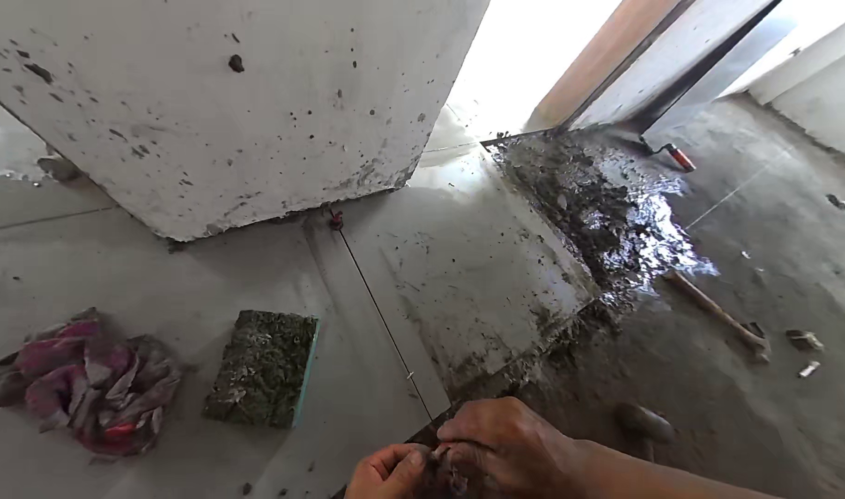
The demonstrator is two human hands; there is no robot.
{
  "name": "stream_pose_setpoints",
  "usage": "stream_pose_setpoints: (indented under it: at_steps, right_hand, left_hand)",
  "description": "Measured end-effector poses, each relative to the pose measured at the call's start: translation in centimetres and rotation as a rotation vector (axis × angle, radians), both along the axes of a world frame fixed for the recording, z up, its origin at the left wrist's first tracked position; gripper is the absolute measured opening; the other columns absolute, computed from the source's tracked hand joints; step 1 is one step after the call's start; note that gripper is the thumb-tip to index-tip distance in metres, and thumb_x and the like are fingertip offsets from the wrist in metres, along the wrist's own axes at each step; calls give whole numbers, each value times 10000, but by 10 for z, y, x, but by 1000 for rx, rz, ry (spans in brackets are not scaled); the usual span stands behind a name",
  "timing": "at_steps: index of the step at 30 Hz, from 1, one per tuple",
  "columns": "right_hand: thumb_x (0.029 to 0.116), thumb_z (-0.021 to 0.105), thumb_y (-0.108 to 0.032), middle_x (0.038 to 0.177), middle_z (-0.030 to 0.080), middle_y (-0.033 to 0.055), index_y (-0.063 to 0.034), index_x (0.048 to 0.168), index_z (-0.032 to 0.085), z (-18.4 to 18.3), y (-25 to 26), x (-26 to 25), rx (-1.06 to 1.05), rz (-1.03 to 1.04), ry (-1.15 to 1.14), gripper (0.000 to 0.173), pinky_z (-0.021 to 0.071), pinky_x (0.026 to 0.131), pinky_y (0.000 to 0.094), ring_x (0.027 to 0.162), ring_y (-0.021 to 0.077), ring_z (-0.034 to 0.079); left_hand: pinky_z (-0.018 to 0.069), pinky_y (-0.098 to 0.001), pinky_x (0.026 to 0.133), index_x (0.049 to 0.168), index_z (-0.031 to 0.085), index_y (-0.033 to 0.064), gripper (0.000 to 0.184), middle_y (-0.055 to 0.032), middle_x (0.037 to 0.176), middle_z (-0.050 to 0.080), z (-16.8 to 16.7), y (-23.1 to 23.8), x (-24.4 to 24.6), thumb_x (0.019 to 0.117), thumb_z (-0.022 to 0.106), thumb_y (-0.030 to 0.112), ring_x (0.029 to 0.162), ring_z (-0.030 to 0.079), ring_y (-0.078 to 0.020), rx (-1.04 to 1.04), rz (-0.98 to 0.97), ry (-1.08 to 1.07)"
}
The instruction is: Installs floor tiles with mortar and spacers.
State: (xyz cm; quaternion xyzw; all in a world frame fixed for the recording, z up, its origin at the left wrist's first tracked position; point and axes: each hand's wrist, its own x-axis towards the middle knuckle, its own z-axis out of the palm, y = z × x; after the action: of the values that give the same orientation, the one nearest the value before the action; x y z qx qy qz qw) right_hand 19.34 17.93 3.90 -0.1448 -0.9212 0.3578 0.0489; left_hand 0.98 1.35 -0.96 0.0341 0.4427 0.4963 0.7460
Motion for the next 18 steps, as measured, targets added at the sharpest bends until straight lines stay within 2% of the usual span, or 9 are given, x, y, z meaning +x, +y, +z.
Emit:
stream_pose_setpoints:
  at_steps: [2, 5, 7, 8, 10, 11, 14, 16, 18]
  right_hand:
    - [1066, 575, -348, 957, 766, 53, -120, 1112, 740, -2, -2, 1, 112, 11, -34, 285, 629, 760, 353, 880, 164, 750]
    - [1067, 553, -379, 881, 749, 73, -92, 1034, 740, 3, -7, -6, -52, -119, -242, 345, 608, 697, 425, 799, 200, 737]
    - [1066, 552, -398, 841, 732, 84, -83, 1030, 733, 3, -8, -10, -101, -158, -289, 365, 595, 679, 441, 761, 212, 721]
    - [1068, 540, -427, 833, 731, 71, -99, 1028, 730, 1, -8, -10, -51, -150, -271, 380, 601, 657, 434, 749, 203, 723]
    - [1073, 519, -446, 822, 726, 57, -113, 1023, 721, -2, -9, -11, 36, -126, -234, 392, 601, 616, 420, 731, 192, 725]
    - [1074, 516, -439, 826, 723, 65, -103, 1021, 718, -2, -7, -13, 36, -123, -255, 395, 603, 624, 422, 738, 202, 726]
    - [1074, 506, -398, 831, 698, 113, -47, 1018, 703, 1, 4, -22, -177, -205, -527, 406, 571, 723, 451, 780, 245, 699]
    - [1076, 476, -420, 887, 697, 128, -41, 1047, 685, -4, 17, -26, -274, -270, -749, 434, 564, 797, 481, 834, 267, 698]
    - [1080, 463, -443, 943, 700, 143, -47, 1078, 689, -15, 26, -24, -270, -321, -879, 456, 559, 851, 515, 893, 295, 699]
  left_hand:
    - [461, -202, 494, 1115, 705, 16, 160, -31, 832, 711, -1, -1, 3, 982, 660, 94, 570, 559, -36, 69, 52, 139]
    - [646, -315, 812, 1217, 689, -44, 377, -120, 1180, 747, -7, -2, 3, 865, 800, 34, 921, 752, -132, 459, 116, 704]
    - [593, -319, 720, 1331, 643, -37, 534, -138, 1231, 730, -4, 0, -3, 875, 818, 180, 815, 708, -119, 409, 49, 883]
    - [604, -338, 791, 1367, 618, -8, 529, -99, 1228, 734, 1, 2, -7, 918, 773, 224, 897, 728, -130, 295, -9, 766]
    - [556, -283, 579, 1154, 718, 36, 244, -46, 916, 752, 1, 8, -5, 1012, 630, 214, 679, 665, -93, 115, 12, 454]
    - [550, -281, 569, 1106, 723, 15, 192, -55, 897, 745, 0, 10, -2, 1005, 636, 152, 678, 663, -96, 133, 61, 378]
    - [638, -296, 847, 1060, 741, 4, 207, -105, 1207, 739, -11, 12, 4, 858, 751, -39, 1048, 734, -127, 508, 192, 675]
    - [595, -267, 751, 1127, 751, 52, 313, -120, 1299, 699, -15, 15, 1, 822, 818, 62, 975, 710, -100, 506, 190, 874]
    - [600, -311, 823, 1198, 736, 76, 352, -79, 1301, 702, -18, 11, -5, 857, 796, 139, 1041, 710, -109, 280, 108, 930]
